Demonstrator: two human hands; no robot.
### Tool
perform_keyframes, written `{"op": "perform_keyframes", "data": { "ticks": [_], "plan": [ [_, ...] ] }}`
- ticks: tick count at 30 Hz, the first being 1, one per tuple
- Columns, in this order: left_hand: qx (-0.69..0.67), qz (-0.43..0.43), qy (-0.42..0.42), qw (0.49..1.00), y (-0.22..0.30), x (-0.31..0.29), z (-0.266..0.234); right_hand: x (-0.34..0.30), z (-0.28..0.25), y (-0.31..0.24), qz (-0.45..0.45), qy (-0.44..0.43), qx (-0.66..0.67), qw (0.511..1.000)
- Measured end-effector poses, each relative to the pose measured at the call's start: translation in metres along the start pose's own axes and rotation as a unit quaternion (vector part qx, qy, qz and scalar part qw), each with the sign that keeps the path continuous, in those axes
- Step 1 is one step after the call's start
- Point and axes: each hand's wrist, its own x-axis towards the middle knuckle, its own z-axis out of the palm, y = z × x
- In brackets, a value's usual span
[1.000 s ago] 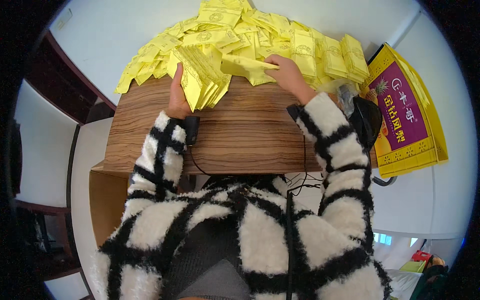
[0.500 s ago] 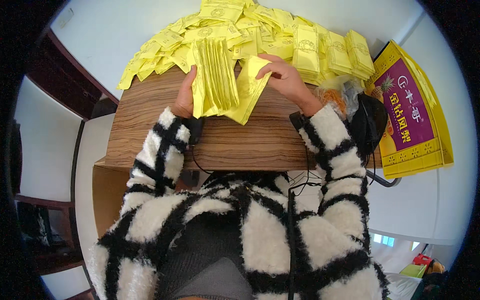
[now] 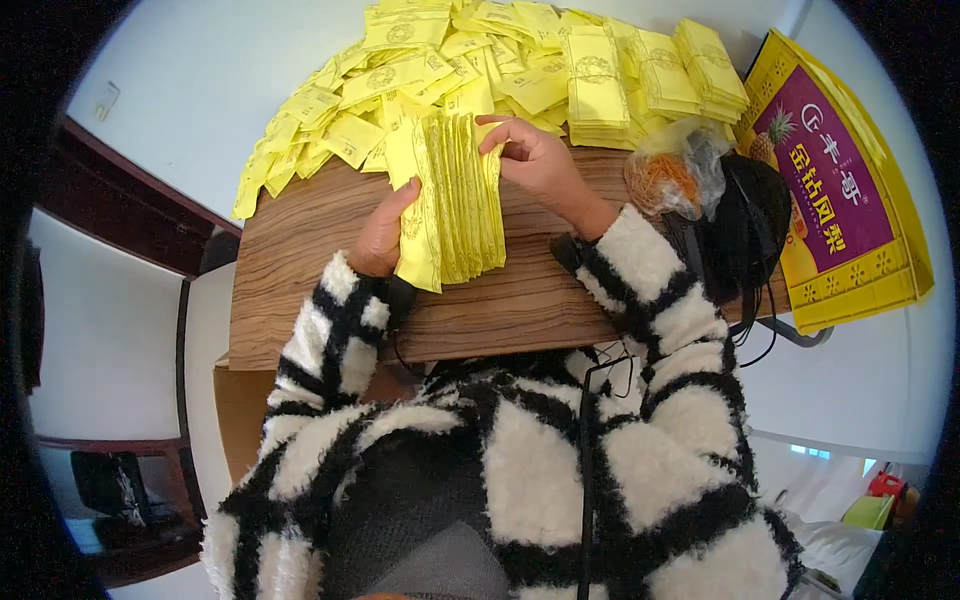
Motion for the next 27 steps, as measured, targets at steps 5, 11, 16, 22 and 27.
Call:
{"op": "perform_keyframes", "data": {
  "ticks": [5, 11, 16, 22, 27],
  "plan": [
    [0.013, -0.01, 0.006, 1.0, -0.001, 0.008, 0.0, -0.001, -0.003, 0.008, 0.001, 0.02, 0.004, 1.0],
    [0.061, 0.008, 0.027, 0.998, -0.002, 0.01, 0.009, 0.001, 0.007, 0.001, -0.015, 0.068, -0.013, 0.997],
    [0.161, 0.111, 0.037, 0.98, 0.004, 0.008, 0.028, -0.004, 0.01, -0.003, 0.081, 0.055, 0.039, 0.994],
    [0.373, 0.294, 0.083, 0.876, -0.003, 0.02, 0.014, 0.003, 0.043, 0.003, 0.039, 0.104, -0.031, 0.993],
    [0.52, 0.355, 0.046, 0.776, -0.006, 0.024, 0.0, 0.0, 0.071, -0.008, 0.08, 0.103, 0.193, 0.973]
  ]
}}
